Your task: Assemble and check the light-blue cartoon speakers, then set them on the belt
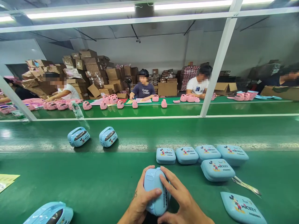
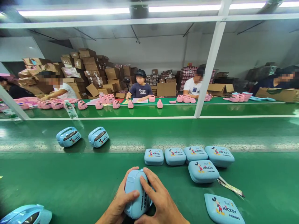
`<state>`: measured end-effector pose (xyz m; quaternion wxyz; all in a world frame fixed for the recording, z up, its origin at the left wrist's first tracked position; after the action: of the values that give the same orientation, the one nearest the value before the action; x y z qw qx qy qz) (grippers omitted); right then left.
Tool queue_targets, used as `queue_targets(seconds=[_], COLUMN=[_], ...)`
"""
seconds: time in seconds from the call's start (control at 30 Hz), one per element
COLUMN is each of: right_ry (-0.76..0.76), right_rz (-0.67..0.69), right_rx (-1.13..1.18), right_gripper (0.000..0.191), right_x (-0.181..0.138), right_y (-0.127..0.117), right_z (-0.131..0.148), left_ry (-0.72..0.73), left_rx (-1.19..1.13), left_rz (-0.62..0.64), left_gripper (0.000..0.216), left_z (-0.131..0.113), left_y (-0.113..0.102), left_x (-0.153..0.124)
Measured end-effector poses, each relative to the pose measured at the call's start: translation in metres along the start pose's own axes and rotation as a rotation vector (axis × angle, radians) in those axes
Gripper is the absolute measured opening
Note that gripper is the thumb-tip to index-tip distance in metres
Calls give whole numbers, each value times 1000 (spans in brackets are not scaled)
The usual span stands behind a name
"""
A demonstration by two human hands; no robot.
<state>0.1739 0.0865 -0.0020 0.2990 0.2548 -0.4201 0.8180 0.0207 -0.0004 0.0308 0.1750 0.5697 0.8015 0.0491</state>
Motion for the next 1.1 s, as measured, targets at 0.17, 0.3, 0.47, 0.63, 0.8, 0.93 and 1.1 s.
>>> queue_targets(seconds=[0.17, 0.3, 0.47, 0.63, 0.8, 0.93, 1.1], right_ry=[5, -2, -17, -1, 52, 155, 339], right_rz=[-10, -13, -35, -54, -87, -64, 37], right_rx=[-41, -57, -56, -53, 13, 123, 321], right_gripper=[111, 108, 106, 109, 112, 114, 115], right_x=[5, 7, 7, 8, 7, 7, 9], right_y=[-7, -13, -13, -7, -1, 4, 8], right_z=[5, 9, 12, 15, 20, 21, 14], left_ry=[13, 18, 20, 27, 28, 16, -55], left_rx=[48, 124, 170, 185, 126, 117, 17], left_rz=[-47, -66, -75, -100, -134, -199, -188], left_gripper=[93, 93, 87, 83, 81, 81, 77], left_z=[-6, -13, -17, -18, -19, -18, -16], left_y=[3, 4, 5, 6, 10, 11, 9], left_x=[-3, -7, -9, -10, -13, -14, -10])
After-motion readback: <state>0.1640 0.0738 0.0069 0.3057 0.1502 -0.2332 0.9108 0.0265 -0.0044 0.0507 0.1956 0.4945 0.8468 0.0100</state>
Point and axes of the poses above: each hand's wrist, its own x-axis towards the middle knuckle, its own y-axis out of the palm, z = x × y, the point moved 1 cm from there along x, towards the middle knuckle, and after that the axes turned 11 degrees about x, right-handed, at the moved point
